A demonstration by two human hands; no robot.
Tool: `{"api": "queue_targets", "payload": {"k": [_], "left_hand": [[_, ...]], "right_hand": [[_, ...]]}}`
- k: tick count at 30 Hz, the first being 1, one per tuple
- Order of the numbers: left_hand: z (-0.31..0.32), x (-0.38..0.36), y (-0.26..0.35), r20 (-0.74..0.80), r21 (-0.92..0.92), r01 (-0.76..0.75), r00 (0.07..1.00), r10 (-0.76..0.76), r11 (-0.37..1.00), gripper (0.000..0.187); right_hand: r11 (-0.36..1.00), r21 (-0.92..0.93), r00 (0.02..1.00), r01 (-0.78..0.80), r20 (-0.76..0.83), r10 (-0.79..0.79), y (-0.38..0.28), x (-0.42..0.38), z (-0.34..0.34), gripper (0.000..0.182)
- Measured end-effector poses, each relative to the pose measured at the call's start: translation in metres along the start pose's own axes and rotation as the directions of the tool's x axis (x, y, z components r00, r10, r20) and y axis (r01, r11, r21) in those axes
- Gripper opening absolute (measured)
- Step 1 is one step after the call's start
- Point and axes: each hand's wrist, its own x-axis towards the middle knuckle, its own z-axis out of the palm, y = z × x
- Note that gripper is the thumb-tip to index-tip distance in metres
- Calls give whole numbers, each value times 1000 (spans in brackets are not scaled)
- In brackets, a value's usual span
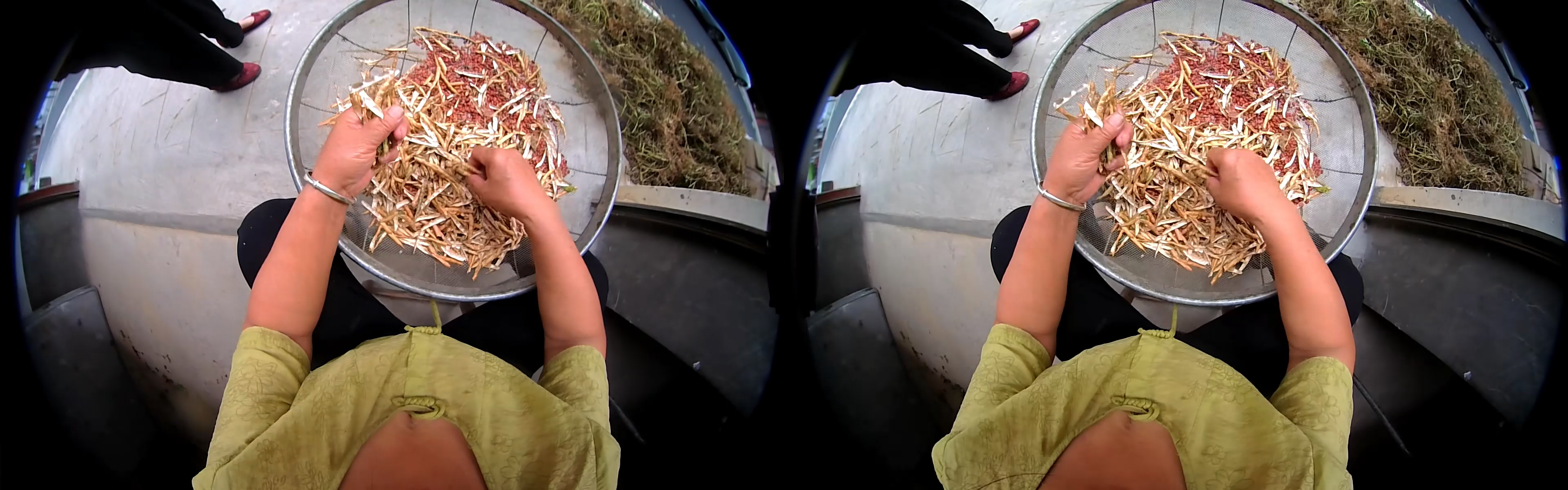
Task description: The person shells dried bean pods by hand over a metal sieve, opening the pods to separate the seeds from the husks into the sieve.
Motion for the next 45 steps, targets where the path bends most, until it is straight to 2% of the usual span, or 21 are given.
{"api": "queue_targets", "payload": {"k": [3, 5, 6, 9, 11, 13, 15, 18, 22, 24, 25, 27, 28, 29, 31, 32, 33, 35, 42, 44, 45], "left_hand": [[1, 1, -4, 7, 52, -7, 1000, 7, 999, 14], [6, 1, -7, -31, 51, 25, 999, -23, 998, 15], [8, 0, -9, -29, 59, 65, 998, -64, 996, 22], [15, 0, -18, 23, 66, 79, 996, -81, 995, 28], [20, 2, -26, 41, 59, 88, 995, -90, 994, 28], [30, 3, -31, -9, 62, 41, 999, -40, 997, 24], [33, 2, -30, 26, 26, 42, 999, -43, 999, 21], [33, 2, -30, 80, -4, 71, 994, -70, 997, 19], [38, 0, -29, 48, 2, 10, 999, -10, 1000, 10], [43, -2, -25, -42, 26, -47, 998, 48, 999, 9], [36, -1, -29, -43, 27, -46, 998, 47, 999, 9], [23, 5, -33, 40, 108, 0, 999, -4, 994, 10], [22, 4, -31, 39, 109, 0, 999, -4, 994, 10], [22, 3, -29, 17, -3, 70, 997, -70, 998, 10], [22, 1, -25, 6, -111, 142, 990, -142, 984, 10], [21, 3, -25, 29, -181, 160, 987, -158, 970, 10], [20, 3, -25, 53, -250, 180, 984, -172, 951, 11], [20, 3, -26, 84, -213, 178, 983, -163, 961, 14], [23, 0, -29, 7, -26, 151, 989, -151, 988, 11], [16, 5, -38, -11, 278, 62, 998, -62, 959, 12], [18, 4, -38, -10, 278, 64, 998, -63, 958, 12]], "right_hand": [[992, 113, 998, -50, -16, 53, 5, -1, -13, 13], [810, 580, 995, -85, 7, 100, 10, -1, -14, 11], [729, 674, 992, -117, 41, 122, 6, -1, -17, 11], [541, 821, 980, -182, 109, 164, -10, -6, -25, 12], [508, 847, 986, -156, 100, 136, -9, -7, -21, 12], [299, 941, 986, -159, 138, 92, -13, -6, -21, 12], [246, 954, 985, -172, 159, 71, -12, -5, -15, 12], [-31, 969, 970, -244, 244, -10, -13, -4, -8, 12], [-69, 963, 966, -259, 260, -2, -19, -5, -9, 12], [24, 964, 964, -265, 266, -7, -19, -4, -7, 14], [23, 964, 964, -266, 266, -8, -21, -5, -7, 14], [255, 952, 985, -171, 166, 40, -27, -6, -8, 19], [249, 955, 986, -162, 146, 82, -27, -5, -7, 16], [247, 956, 986, -161, 146, 81, -25, -4, -5, 16], [20, 995, 974, -94, 88, 209, -20, -1, -3, 18], [158, 986, 977, -45, 11, 212, -20, -1, -5, 22], [156, 987, 976, -43, 8, 215, -22, -2, -6, 22], [282, 959, 997, -9, -12, 72, -28, -4, -6, 26], [288, 956, 986, 46, -90, 142, -22, -2, 0, 9], [337, 940, 982, 52, -109, 152, -18, -1, 3, 9], [425, 904, 978, 56, -135, 159, -16, 0, 7, 9]]}}
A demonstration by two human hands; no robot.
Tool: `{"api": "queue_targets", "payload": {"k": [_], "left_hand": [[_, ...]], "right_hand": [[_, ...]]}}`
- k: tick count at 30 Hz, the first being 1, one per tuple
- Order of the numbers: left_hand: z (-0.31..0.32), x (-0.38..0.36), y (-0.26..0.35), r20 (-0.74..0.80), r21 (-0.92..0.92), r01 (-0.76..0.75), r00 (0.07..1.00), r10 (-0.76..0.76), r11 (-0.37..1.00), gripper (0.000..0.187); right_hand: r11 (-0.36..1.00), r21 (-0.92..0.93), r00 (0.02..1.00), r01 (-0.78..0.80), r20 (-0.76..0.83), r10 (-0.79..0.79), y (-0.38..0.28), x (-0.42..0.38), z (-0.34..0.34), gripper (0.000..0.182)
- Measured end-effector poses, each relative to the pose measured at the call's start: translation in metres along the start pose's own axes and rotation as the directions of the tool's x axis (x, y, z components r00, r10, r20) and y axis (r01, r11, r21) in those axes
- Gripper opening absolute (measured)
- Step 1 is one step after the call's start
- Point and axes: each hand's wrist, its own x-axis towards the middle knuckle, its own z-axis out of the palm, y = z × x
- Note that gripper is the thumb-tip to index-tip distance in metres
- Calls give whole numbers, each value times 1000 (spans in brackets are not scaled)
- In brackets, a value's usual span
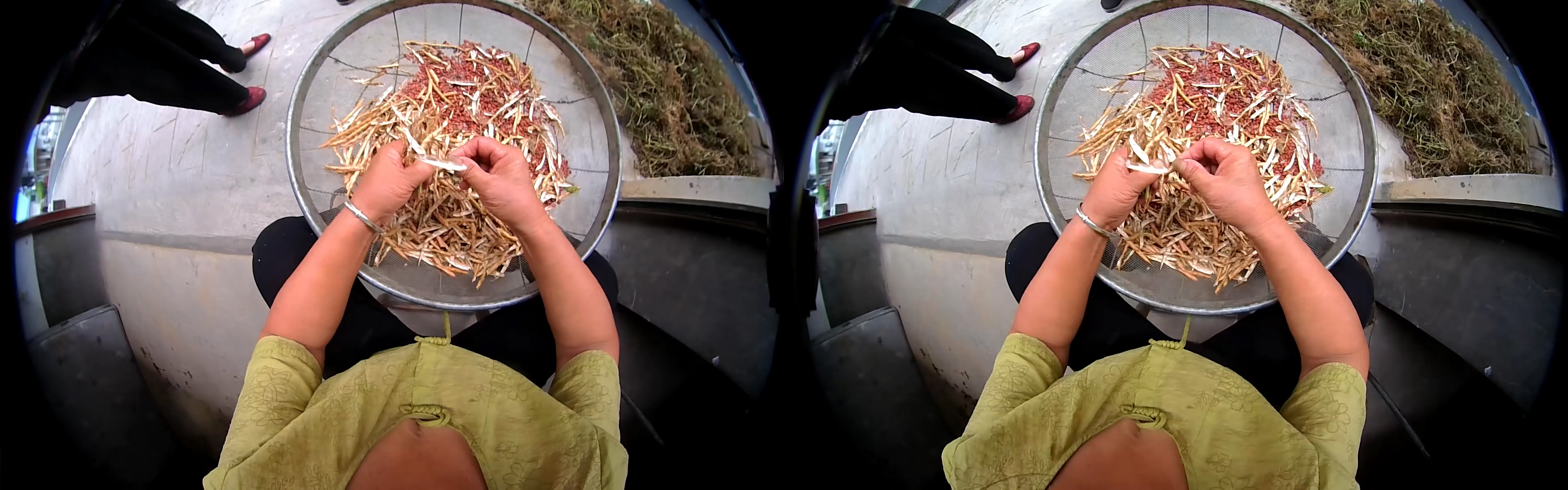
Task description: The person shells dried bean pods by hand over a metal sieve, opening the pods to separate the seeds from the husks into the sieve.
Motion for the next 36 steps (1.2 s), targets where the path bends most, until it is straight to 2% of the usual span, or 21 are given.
{"api": "queue_targets", "payload": {"k": [1, 4, 7, 9, 11, 14, 16, 18, 19, 21, 22, 24, 25, 27, 28, 29, 30, 34, 36], "left_hand": [[3, -1, 2, 8, 32, -12, 1000, 12, 999, 15], [4, -1, 2, 22, 91, -24, 1000, 23, 996, 22], [4, -1, 4, 36, 71, -33, 999, 30, 997, 23], [2, 0, 3, 60, 213, -78, 996, 67, 974, 22], [1, 2, -2, 68, 185, -66, 996, 54, 980, 21], [1, 1, -3, 64, 128, -17, 998, 8, 992, 21], [6, -2, 1, 54, 100, 20, 998, -26, 995, 22], [13, -4, 5, 4, -10, -17, 1000, 17, 1000, 22], [15, -3, 2, 8, -8, -15, 1000, 15, 1000, 22], [16, -2, -3, -52, 60, -140, 988, 143, 988, 23], [16, -2, -3, -50, 62, -140, 988, 143, 988, 23], [18, -4, -1, -78, 303, -209, 967, 243, 930, 21], [19, -5, -1, -70, 346, -214, 965, 252, 914, 15], [16, -4, -5, -74, 403, -200, 966, 249, 893, 15], [16, -2, -5, -82, 456, -188, 964, 252, 870, 15], [17, -3, -5, -80, 415, -217, 959, 273, 884, 16], [17, -2, -6, -60, 483, -255, 945, 323, 837, 15], [23, -4, 0, -75, 477, -289, 927, 366, 830, 12], [24, -5, 0, -83, 499, -347, 893, 442, 794, 11]], "right_hand": [[995, -93, 1000, 20, -17, -22, 3, 1, -1, 9], [981, -195, 998, 21, -48, -31, 4, 1, -1, 9], [983, -183, 999, 8, -51, -18, 3, 0, -1, 9], [983, -184, 999, -1, -51, -9, 2, 0, 1, 8], [998, -58, 999, -34, -40, 32, 2, -2, 5, 6], [999, 27, 999, -42, -23, 43, -1, -3, 9, 6], [999, 44, 1000, -15, -13, 15, -2, -2, 10, 8], [998, 61, 1000, 12, -8, -12, -2, -1, 10, 10], [997, 76, 1000, -1, -19, 3, -2, -1, 11, 12], [989, 149, 999, -10, -41, 16, 0, 0, 13, 16], [989, 151, 999, -8, -43, 15, 2, 0, 14, 16], [978, 207, 997, 27, -76, -11, 4, -2, 15, 17], [978, 209, 997, 27, -77, -12, 2, -3, 16, 17], [944, 308, 991, -117, -34, 133, -4, -3, 16, 14], [918, 378, 989, -118, -39, 143, 0, -1, 16, 10], [915, 376, 985, -145, -35, 171, 1, -1, 15, 9], [912, 374, 980, -170, -32, 196, 1, 0, 13, 9], [904, 371, 969, -214, -35, 244, 0, -1, 13, 11], [910, 371, 974, -182, -57, 218, 1, 0, 16, 13]]}}
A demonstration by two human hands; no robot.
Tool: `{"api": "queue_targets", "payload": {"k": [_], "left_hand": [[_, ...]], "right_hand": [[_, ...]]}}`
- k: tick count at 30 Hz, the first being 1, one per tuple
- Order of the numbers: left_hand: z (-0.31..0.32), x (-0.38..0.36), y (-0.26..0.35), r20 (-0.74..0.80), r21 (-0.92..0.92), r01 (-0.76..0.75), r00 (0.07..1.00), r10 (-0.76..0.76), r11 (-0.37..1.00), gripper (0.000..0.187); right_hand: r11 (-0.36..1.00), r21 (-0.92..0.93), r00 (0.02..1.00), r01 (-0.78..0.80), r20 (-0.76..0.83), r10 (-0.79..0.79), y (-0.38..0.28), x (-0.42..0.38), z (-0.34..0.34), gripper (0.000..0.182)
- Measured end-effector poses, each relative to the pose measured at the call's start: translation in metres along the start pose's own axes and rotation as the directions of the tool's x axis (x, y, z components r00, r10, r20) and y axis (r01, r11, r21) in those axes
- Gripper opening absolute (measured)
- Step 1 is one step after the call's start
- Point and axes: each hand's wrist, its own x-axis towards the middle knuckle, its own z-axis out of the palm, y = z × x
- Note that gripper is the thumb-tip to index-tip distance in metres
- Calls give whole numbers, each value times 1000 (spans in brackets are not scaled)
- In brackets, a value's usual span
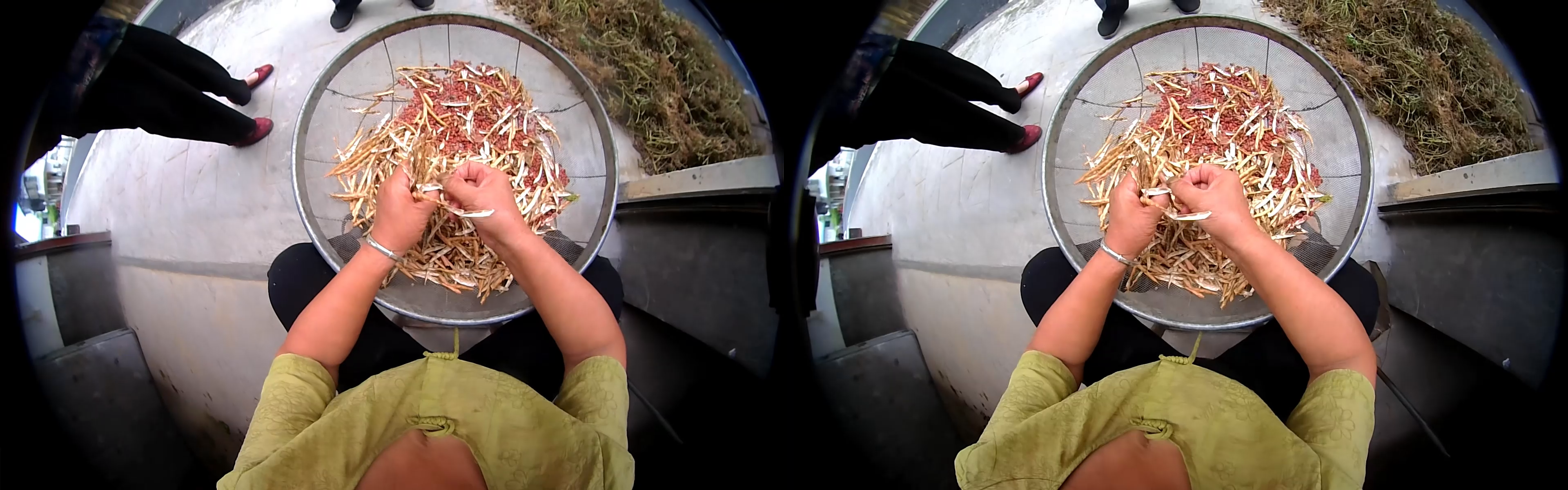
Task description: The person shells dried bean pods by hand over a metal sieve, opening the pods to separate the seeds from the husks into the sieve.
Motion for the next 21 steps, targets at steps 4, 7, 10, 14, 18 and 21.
{"api": "queue_targets", "payload": {"k": [4, 7, 10, 14, 18, 21], "left_hand": [[0, -1, -7, 9, -2, 61, 998, -61, 998, 13], [-2, 0, -15, 56, -35, 39, 998, -37, 999, 14], [-1, 1, -14, 80, -225, 171, 984, -157, 959, 14], [-2, 1, -14, 116, -163, 195, 977, -178, 967, 15], [-1, 2, -11, 109, -169, 178, 981, -161, 969, 15], [-2, 1, -10, 103, -158, 210, 975, -195, 965, 14]], "right_hand": [[992, -101, 996, 79, -39, -83, 4, -1, 2, 14], [985, -106, 990, 133, -37, -138, 9, 1, 4, 16], [983, -71, 985, 170, -3, -171, 8, 1, 4, 17], [963, -172, 978, 209, 25, -208, 8, 3, -1, 18], [993, 28, 994, 111, 6, -111, 9, 8, -4, 16], [996, 92, 1000, 11, -13, -10, -2, 2, -1, 13]]}}
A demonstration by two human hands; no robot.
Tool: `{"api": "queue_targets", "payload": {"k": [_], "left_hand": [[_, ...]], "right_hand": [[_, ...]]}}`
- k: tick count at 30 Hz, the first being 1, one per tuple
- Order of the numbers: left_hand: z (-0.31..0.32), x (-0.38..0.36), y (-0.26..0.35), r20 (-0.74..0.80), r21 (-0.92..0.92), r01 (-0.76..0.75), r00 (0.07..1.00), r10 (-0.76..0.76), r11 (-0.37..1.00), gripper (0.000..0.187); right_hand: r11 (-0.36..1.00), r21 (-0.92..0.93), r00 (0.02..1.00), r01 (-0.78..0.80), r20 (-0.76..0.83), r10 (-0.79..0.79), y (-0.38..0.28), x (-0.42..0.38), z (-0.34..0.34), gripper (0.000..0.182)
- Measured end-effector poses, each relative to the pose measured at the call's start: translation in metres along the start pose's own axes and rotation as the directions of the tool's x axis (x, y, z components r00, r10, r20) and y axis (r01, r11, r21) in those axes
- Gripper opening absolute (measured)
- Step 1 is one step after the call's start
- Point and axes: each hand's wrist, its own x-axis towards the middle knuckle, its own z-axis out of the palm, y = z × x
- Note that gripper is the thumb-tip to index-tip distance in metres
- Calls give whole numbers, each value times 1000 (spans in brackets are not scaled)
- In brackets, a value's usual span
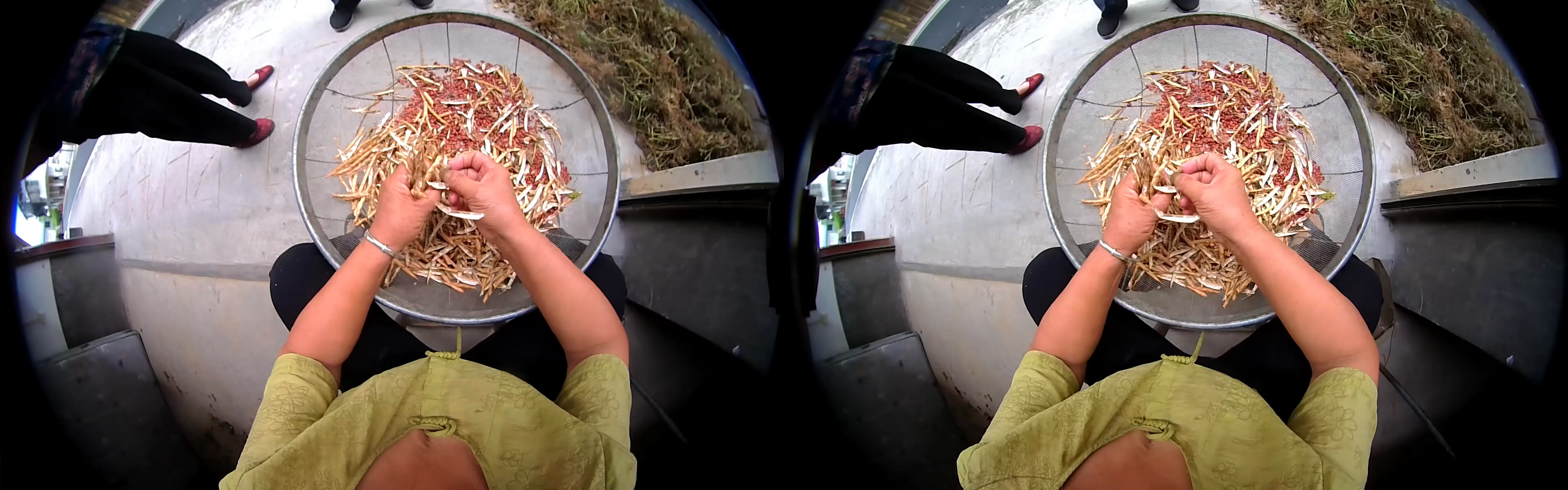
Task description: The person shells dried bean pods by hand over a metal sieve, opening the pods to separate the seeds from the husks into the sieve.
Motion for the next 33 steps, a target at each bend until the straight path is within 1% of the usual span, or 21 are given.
{"api": "queue_targets", "payload": {"k": [2, 3, 5, 6, 7, 9, 10, 11, 12, 14, 15, 17, 19, 21, 25, 27, 28, 30, 31, 32, 33], "left_hand": [[-1, -1, -2, 38, 97, -28, 999, 24, 995, 14], [-1, -2, -4, 40, 98, -27, 999, 23, 995, 14], [0, -1, -9, 31, 5, 17, 999, -18, 1000, 14], [4, -1, -9, 0, -151, -11, 1000, 11, 988, 16], [4, 0, -7, -1, -150, -10, 1000, 10, 989, 16], [2, 2, -2, 39, -263, 104, 995, -97, 959, 20], [0, 3, -6, 36, -186, 91, 996, -86, 978, 21], [-1, 3, -5, 35, -187, 93, 996, -88, 978, 21], [0, 3, 0, 48, -203, 109, 994, -101, 973, 22], [-3, 0, 2, 90, -267, 157, 986, -137, 951, 24], [-3, -1, 3, 88, -267, 159, 986, -140, 951, 24], [-3, -1, 6, 131, -447, 174, 983, -128, 877, 24], [-5, -1, 2, 164, -436, 214, 974, -157, 874, 24], [-3, -1, 1, 212, -460, 266, 959, -186, 847, 21], [4, 0, 0, 151, -520, 194, 979, -133, 832, 20], [8, 0, 4, 61, -549, 173, 984, -167, 818, 18], [6, 0, 3, 62, -549, 174, 984, -168, 818, 18], [3, 1, -2, 137, -483, 216, 976, -171, 849, 18], [3, 1, -2, 138, -483, 218, 975, -172, 848, 18], [3, 1, -1, 140, -457, 203, 978, -156, 866, 17], [3, 1, 2, 141, -432, 188, 980, -140, 882, 15]], "right_hand": [[999, -31, 1000, -12, -2, 12, 2, 3, -2, 13], [998, -62, 1000, -24, -3, 24, 4, 4, -2, 13], [998, -68, 1000, -17, -9, 16, 3, 3, 1, 11], [994, -105, 1000, 17, 0, -18, 3, 3, 1, 11], [989, -141, 999, 52, 11, -51, 2, 3, 2, 11], [988, -147, 999, 54, 11, -53, 2, 2, 3, 11], [973, -207, 995, 103, 31, -99, 3, 2, 3, 13], [952, -264, 988, 154, 55, -145, 3, 3, 2, 14], [952, -265, 988, 152, 55, -143, 3, 3, 2, 14], [897, -326, 954, 298, 90, -285, 6, 4, 2, 20], [898, -326, 955, 296, 91, -282, 6, 3, 1, 20], [886, -362, 957, 290, 88, -278, 3, 3, 0, 24], [883, -367, 956, 293, 105, -274, 2, 1, 0, 26], [898, -313, 951, 308, 141, -276, 3, 0, 1, 26], [887, -348, 952, 304, 148, -269, 3, 0, 2, 27], [818, -486, 950, 309, 119, -288, 0, -2, 4, 26], [818, -486, 951, 308, 118, -287, 1, -2, 5, 26], [669, -629, 902, 395, 127, -413, 2, -3, 6, 22], [670, -630, 903, 393, 126, -412, 2, -3, 6, 22], [495, -683, 801, 537, 227, -555, 1, -3, 6, 20], [291, -706, 669, 646, 339, -661, 0, -4, 6, 17]]}}
